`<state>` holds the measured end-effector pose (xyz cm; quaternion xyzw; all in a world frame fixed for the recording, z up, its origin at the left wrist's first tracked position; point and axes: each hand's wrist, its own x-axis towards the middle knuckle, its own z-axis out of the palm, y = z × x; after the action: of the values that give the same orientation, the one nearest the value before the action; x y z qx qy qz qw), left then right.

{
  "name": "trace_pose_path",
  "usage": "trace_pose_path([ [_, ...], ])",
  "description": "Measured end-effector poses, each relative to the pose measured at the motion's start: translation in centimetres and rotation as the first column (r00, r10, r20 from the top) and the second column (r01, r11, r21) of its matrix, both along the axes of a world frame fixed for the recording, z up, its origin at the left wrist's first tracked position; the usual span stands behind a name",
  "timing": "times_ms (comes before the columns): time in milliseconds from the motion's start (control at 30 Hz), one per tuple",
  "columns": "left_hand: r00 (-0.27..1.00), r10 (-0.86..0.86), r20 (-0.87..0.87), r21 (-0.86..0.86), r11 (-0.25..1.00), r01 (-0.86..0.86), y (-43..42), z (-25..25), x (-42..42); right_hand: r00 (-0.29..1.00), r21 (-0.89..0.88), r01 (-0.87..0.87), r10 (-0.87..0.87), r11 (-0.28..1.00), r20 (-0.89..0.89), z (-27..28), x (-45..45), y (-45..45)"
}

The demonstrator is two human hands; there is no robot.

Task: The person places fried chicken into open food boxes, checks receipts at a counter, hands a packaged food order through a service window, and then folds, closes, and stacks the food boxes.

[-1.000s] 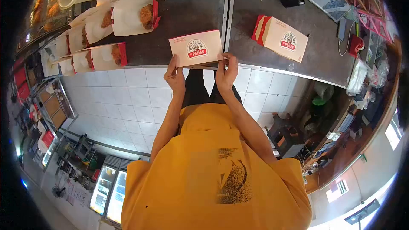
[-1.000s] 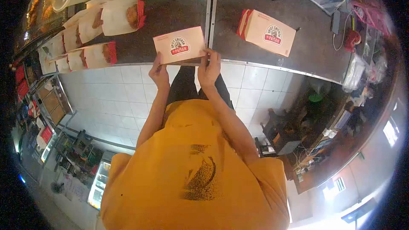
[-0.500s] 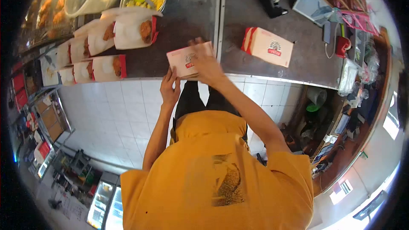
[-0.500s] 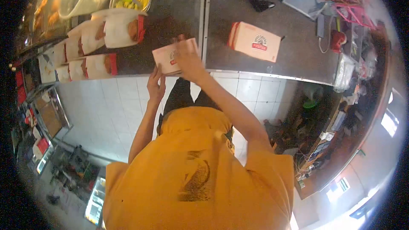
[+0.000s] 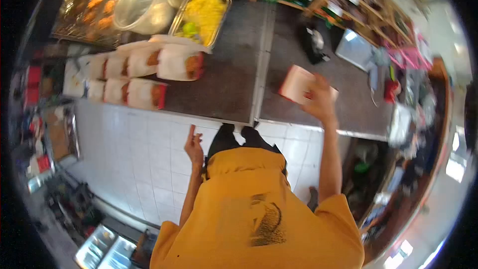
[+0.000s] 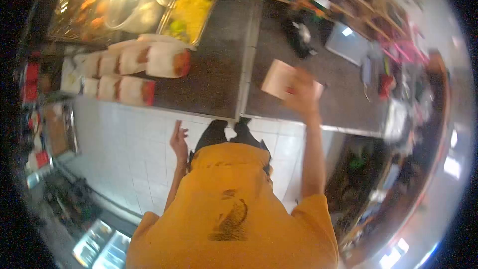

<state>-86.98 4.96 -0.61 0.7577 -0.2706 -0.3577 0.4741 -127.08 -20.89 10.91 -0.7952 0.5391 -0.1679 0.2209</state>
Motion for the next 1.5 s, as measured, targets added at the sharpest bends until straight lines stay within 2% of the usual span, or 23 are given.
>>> trace_pose_path([
  [33,0.996,0.069,-0.049,-0.036,0.997,-0.071,1.3,-1.4,0.4,0.996,0.007,0.009,-0.008,1.0,-0.091,-1.5,-1.8,-0.9],
  [133,0.973,0.218,-0.075,-0.001,0.976,-0.218,2.9,0.1,0.7,0.979,0.008,-0.037,0.038,0.999,-0.203,-2.5,-3.2,-1.5],
  [200,0.963,0.259,-0.067,0.016,0.966,-0.259,3.5,0.5,1.6,0.952,-0.003,-0.126,0.12,0.992,-0.281,1.8,-1.2,-1.3],
  [300,0.949,0.313,-0.039,0.035,0.949,-0.312,3.8,0.0,4.0,0.956,-0.043,-0.046,0.031,0.998,-0.293,2.6,3.0,-0.8],
  [333,0.935,0.348,-0.066,0.045,0.937,-0.346,3.3,0.0,4.9,0.995,-0.026,0.037,-0.039,0.999,-0.095,4.1,7.4,0.0],
  [367,0.947,0.313,-0.077,0.062,0.949,-0.309,2.7,-0.6,5.8,0.998,0.079,0.063,-0.065,0.995,0.016,3.2,11.3,0.5],
  [433,0.969,0.229,-0.094,0.096,0.971,-0.22,1.2,-2.1,8.4,0.941,0.362,0.073,-0.185,0.929,0.284,0.8,20.4,1.1],
  [467,0.982,0.153,-0.107,0.087,0.986,-0.144,-0.2,-2.1,9.5,0.907,0.507,0.097,-0.286,0.857,0.31,-2.5,25.0,1.0],
  [533,0.991,0.043,-0.124,0.073,0.997,-0.034,-2.7,-3.2,11.5,0.95,0.418,0.152,-0.249,0.896,0.187,-10.7,32.4,0.1],
  [600,0.993,-0.059,-0.099,0.036,0.997,0.063,-5.9,-3.7,13.2,0.872,0.611,0.292,-0.467,0.736,0.145,-18.8,38.9,-1.3],
  [633,0.993,-0.092,-0.068,0.022,0.995,0.094,-7.3,-3.7,14.1,0.872,0.522,0.312,-0.458,0.794,0.175,-20.5,39.6,-1.6],
  [700,0.987,-0.161,-0.012,0.008,0.987,0.161,-9.5,-4.2,15.8,0.873,0.336,0.352,-0.436,0.874,0.219,-22.1,40.2,-1.1],
  [767,0.984,-0.175,-0.019,-0.035,0.984,0.174,-11.1,-5.5,16.6,0.85,0.341,0.394,-0.479,0.854,0.217,-21.5,38.4,0.9],
  [833,0.97,-0.241,-0.013,-0.044,0.97,0.24,-11.9,-6.6,16.6,0.855,0.332,0.42,-0.491,0.845,0.168,-18.3,34.9,3.0],
  [900,0.948,-0.319,0.003,-0.023,0.948,0.319,-12.8,-7.3,15.6,0.835,0.436,0.417,-0.525,0.798,0.164,-17.1,31.5,5.3],
  [933,0.936,-0.352,-0.028,0.047,0.934,0.353,-12.9,-7.8,14.8,0.826,0.489,0.41,-0.541,0.77,0.159,-16.6,29.8,6.4],
  [1033,0.866,-0.501,-0.007,-0.002,0.866,0.501,-13.9,-7.6,12.7,0.83,0.496,0.433,-0.548,0.752,0.106,-16.9,25.1,9.2],
  [1067,0.856,-0.517,0.013,0.008,0.856,0.517,-14.1,-7.3,12.1,0.814,0.64,0.391,-0.573,0.661,0.095,-15.2,24.1,9.3],
  [1167,0.857,-0.51,-0.072,0.023,0.859,0.512,-14.2,-7.1,11.0,0.72,0.731,0.286,-0.642,0.619,0.262,-15.2,21.5,11.0],
  [1200,0.858,-0.514,0.003,-0.034,0.857,0.514,-14.2,-7.8,11.0,0.735,0.743,0.279,-0.633,0.608,0.243,-15.0,21.1,11.1],
  [1333,0.846,-0.529,-0.058,0.009,0.848,0.531,-13.8,-10.0,11.7,0.716,0.761,0.223,-0.633,0.609,0.296,-14.2,20.8,11.7],
  [1433,0.842,-0.535,-0.07,0.053,0.841,0.539,-14.0,-8.9,11.6,0.687,0.713,0.219,-0.624,0.666,0.373,-15.7,20.8,12.5],
  [1500,0.846,-0.532,-0.035,0.03,0.845,0.533,-13.9,-9.0,11.5,0.699,0.742,0.278,-0.658,0.609,0.278,-15.3,21.1,11.9],
])
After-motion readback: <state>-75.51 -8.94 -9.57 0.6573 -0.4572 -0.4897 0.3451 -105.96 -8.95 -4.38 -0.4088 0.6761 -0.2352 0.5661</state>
